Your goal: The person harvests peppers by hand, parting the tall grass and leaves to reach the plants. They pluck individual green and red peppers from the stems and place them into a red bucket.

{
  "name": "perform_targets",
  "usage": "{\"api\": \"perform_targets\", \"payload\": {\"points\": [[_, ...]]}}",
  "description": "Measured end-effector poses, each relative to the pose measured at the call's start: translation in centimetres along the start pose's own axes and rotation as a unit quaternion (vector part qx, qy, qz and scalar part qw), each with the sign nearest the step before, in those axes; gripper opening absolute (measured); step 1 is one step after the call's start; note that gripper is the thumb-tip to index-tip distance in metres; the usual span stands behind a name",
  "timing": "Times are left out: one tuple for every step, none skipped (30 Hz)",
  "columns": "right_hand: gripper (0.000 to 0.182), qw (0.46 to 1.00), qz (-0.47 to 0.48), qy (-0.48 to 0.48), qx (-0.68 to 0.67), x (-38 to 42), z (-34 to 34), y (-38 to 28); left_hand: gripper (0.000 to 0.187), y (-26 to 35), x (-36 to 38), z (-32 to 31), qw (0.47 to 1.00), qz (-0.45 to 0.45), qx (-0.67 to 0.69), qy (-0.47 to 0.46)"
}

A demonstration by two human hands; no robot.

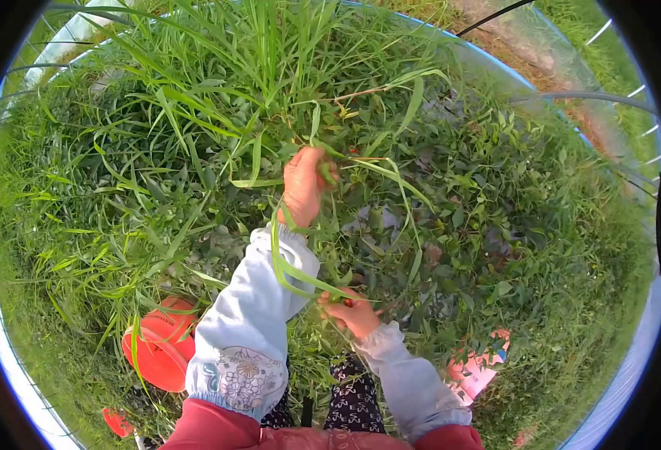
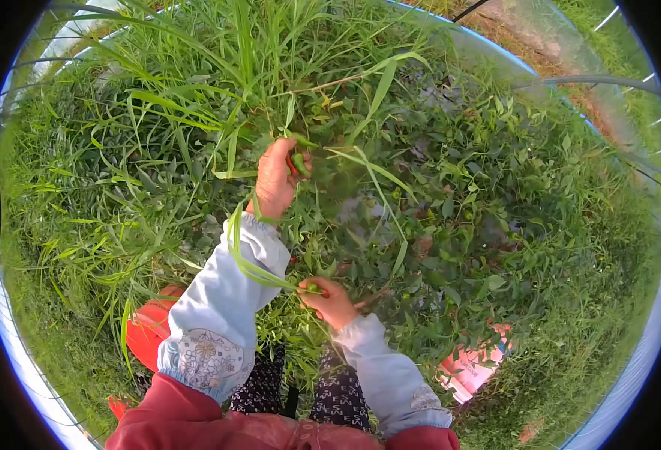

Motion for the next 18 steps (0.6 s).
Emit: {"api": "perform_targets", "payload": {"points": [[0.023, 1.0, -0.001, 0.0, 0.005, 0.5, -0.5, -0.3, 0.02, 0.6, 1.4, 0.9, 1.0, -0.002, 0.005, 0.001], [0.023, 0.999, -0.015, 0.02, -0.028, 1.0, -1.0, -0.6, 0.019, 1.0, 2.9, 1.8, 0.998, 0.031, 0.054, -0.002], [0.023, 0.997, -0.029, 0.042, -0.061, 1.7, -1.6, -1.0, 0.019, 1.4, 4.3, 2.8, 0.992, 0.066, 0.104, -0.006], [0.023, 0.995, -0.036, 0.067, -0.06, 2.5, -2.3, -1.6, 0.02, 1.6, 5.5, 4.6, 0.99, 0.07, 0.121, -0.021], [0.023, 0.995, -0.04, 0.074, -0.056, 3.1, -3.0, -1.9, 0.019, 1.7, 6.8, 6.3, 0.971, 0.112, 0.205, -0.059], [0.022, 0.992, 0.007, 0.116, -0.053, 3.6, -3.7, -2.2, 0.019, 2.1, 8.8, 7.3, 0.973, 0.111, 0.182, -0.088], [0.021, 0.986, 0.057, 0.152, -0.047, 3.7, -4.5, -2.8, 0.019, 2.8, 10.4, 8.1, 0.975, 0.105, 0.158, -0.117], [0.022, 0.982, 0.084, 0.171, -0.021, 3.8, -5.1, -3.4, 0.021, 3.2, 11.6, 8.7, 0.977, 0.101, 0.136, -0.13], [0.022, 0.975, 0.11, 0.191, 0.005, 4.2, -5.6, -3.6, 0.024, 3.5, 13.1, 9.3, 0.978, 0.1, 0.115, -0.143], [0.024, 0.964, 0.147, 0.22, 0.038, 4.4, -6.0, -3.8, 0.023, 3.9, 14.0, 10.0, 0.973, 0.106, 0.143, -0.15], [0.025, 0.955, 0.173, 0.238, 0.043, 4.6, -6.6, -4.0, 0.023, 4.2, 15.3, 10.7, 0.972, 0.1, 0.154, -0.147], [0.025, 0.953, 0.186, 0.235, 0.043, 5.1, -7.6, -4.8, 0.021, 5.0, 17.0, 10.8, 0.972, 0.103, 0.121, -0.17], [0.026, 0.954, 0.194, 0.226, 0.042, 5.7, -9.1, -5.3, 0.02, 6.0, 19.3, 11.4, 0.973, 0.106, 0.087, -0.185], [0.025, 0.961, 0.192, 0.197, 0.023, 6.1, -10.7, -5.3, 0.023, 6.8, 21.9, 12.0, 0.972, 0.127, 0.076, -0.181], [0.025, 0.969, 0.184, 0.164, 0.006, 6.4, -12.4, -5.2, 0.028, 6.7, 24.2, 13.1, 0.966, 0.124, 0.07, -0.215], [0.025, 0.981, 0.167, 0.098, 0.006, 6.8, -14.4, -4.8, 0.029, 6.5, 26.6, 14.4, 0.962, 0.142, 0.058, -0.228], [0.026, 0.988, 0.13, 0.082, 0.014, 7.1, -16.2, -3.9, 0.03, 6.6, 29.1, 15.7, 0.966, 0.148, 0.05, -0.208], [0.026, 0.994, 0.091, 0.047, 0.023, 7.1, -18.1, -2.6, 0.03, 6.5, 31.1, 17.3, 0.97, 0.151, 0.043, -0.185]]}}
Point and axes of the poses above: each hand's wrist, its own x-axis away from the middle knuckle, its own z-axis out of the back of the hand, y = z × x, the point moved 2 cm from there along -x, towards the middle knuckle, and after that the axes turned 1 degree about x, right-handed, at the moved point
